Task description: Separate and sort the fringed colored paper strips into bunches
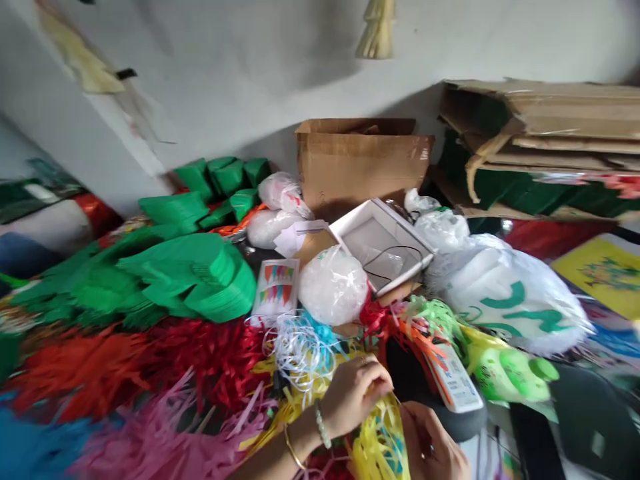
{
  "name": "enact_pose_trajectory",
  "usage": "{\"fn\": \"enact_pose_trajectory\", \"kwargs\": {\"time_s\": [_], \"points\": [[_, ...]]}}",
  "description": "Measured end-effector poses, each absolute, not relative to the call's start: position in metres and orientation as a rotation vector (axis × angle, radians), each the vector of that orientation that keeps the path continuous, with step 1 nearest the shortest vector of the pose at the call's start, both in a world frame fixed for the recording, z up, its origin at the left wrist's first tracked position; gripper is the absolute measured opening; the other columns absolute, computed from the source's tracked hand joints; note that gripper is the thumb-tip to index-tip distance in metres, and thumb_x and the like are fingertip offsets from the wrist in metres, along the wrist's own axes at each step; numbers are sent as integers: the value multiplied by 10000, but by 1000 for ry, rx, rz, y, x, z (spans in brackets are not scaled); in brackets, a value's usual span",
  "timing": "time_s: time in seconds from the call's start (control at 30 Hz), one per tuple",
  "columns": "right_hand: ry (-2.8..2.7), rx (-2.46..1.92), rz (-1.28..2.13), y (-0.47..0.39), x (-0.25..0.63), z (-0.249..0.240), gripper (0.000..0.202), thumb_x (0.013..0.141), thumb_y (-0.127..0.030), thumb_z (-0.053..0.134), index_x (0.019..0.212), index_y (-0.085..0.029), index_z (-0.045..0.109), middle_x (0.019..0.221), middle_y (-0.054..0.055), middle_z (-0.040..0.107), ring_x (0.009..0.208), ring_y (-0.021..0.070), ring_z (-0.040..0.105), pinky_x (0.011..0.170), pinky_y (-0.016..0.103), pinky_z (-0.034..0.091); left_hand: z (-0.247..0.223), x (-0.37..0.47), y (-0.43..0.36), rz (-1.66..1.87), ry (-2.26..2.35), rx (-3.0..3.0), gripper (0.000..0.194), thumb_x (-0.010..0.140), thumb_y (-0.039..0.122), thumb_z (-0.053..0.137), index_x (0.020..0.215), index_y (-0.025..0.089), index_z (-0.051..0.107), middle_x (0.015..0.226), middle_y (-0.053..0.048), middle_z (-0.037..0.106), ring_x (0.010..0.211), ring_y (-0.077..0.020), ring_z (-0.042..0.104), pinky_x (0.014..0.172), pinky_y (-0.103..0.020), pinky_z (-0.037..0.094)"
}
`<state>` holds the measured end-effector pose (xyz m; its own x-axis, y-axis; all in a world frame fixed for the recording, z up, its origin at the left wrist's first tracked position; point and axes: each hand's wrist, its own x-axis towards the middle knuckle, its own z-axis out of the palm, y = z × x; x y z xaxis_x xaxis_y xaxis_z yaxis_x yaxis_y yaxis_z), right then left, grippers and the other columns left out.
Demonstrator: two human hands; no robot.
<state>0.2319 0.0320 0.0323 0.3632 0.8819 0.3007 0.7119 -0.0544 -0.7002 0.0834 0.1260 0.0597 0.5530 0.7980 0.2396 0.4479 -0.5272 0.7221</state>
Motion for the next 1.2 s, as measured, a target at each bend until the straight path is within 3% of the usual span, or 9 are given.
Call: {"fn": "enact_pose_trajectory", "kwargs": {"time_s": [0.13, 0.37, 0.57, 0.77, 0.9, 1.0, 1.07, 1.13, 1.2], "points": [[-1416, -1751, 352, 35, 244, 34, 333, 953, -406, 466, 764, -195, 640, 555, -19, 580, 452, 105, 514, 484, 184, 412, 52, 117, 172, 717, 978, 2365, 122, 944, 176, 535, 879, 183, 639, 820, -8, 670, 762, -154, 625, 719, -268, 484], [-1365, -1680, 375, 44, 253, 32, 256, 935, -329, 488, 748, -187, 589, 547, -38, 488, 444, 89, 399, 455, 196, 339, 41, 212, 249, 640, 512, 2862, 156, 926, 134, 557, 962, 196, 696, 1167, -67, 648, 1155, -231, 546, 984, -427, 435], [-1233, -1649, 496, 46, 263, 30, 269, 936, -354, 493, 748, -181, 576, 561, -40, 427, 466, 88, 338, 445, 200, 290, 32, 243, 274, 666, 501, 2823, 136, 899, 128, 598, 878, 192, 716, 1137, -59, 662, 1130, -230, 562, 982, -420, 442], [-1136, -1602, 573, 48, 260, 35, 300, 926, -393, 515, 739, -168, 582, 561, -43, 416, 465, 79, 335, 442, 190, 288, 78, 211, 261, 1283, 824, 2209, 161, 936, 277, 575, 996, 237, 719, 1286, -68, 572, 1210, -231, 526, 1057, -428, 409], [-1182, -1541, 596, 49, 246, 45, 319, 922, -413, 527, 733, -165, 593, 556, -39, 439, 462, 77, 354, 437, 181, 304, 119, 160, 240, 1394, 783, 1693, 224, 959, 351, 524, 997, 209, 693, 1357, -70, 537, 1178, -220, 571, 1016, -375, 455], [-1250, -1484, 583, 46, 232, 57, 314, 916, -409, 541, 727, -166, 599, 549, -33, 449, 461, 79, 360, 426, 181, 311, 132, 118, 218, 1408, 837, 1571, 247, 928, 394, 563, 916, 188, 698, 1250, -72, 608, 1138, -219, 584, 1014, -345, 443], [-1281, -1457, 544, 42, 222, 67, 296, 911, -395, 552, 726, -169, 601, 539, -30, 456, 451, 81, 356, 416, 188, 311, 132, 94, 195, 1255, 849, 1536, 295, 935, 429, 540, 913, 178, 695, 990, -59, 681, 963, -191, 633, 932, -317, 479], [-1292, -1443, 500, 37, 213, 78, 263, 906, -372, 564, 738, -175, 605, 525, -30, 465, 440, 80, 351, 413, 194, 313, 126, 77, 166, 1056, 849, 1441, 347, 949, 470, 496, 934, 175, 678, 694, 2, 624, 682, -141, 602, 761, -273, 511], [-1287, -1438, 492, 34, 206, 89, 229, 906, -354, 570, 763, -178, 606, 532, -29, 487, 441, 79, 363, 427, 193, 332, 117, 66, 136, 968, 917, 1295, 375, 926, 520, 514, 922, 179, 669, 603, 37, 567, 557, -115, 531, 663, -250, 500]]}}
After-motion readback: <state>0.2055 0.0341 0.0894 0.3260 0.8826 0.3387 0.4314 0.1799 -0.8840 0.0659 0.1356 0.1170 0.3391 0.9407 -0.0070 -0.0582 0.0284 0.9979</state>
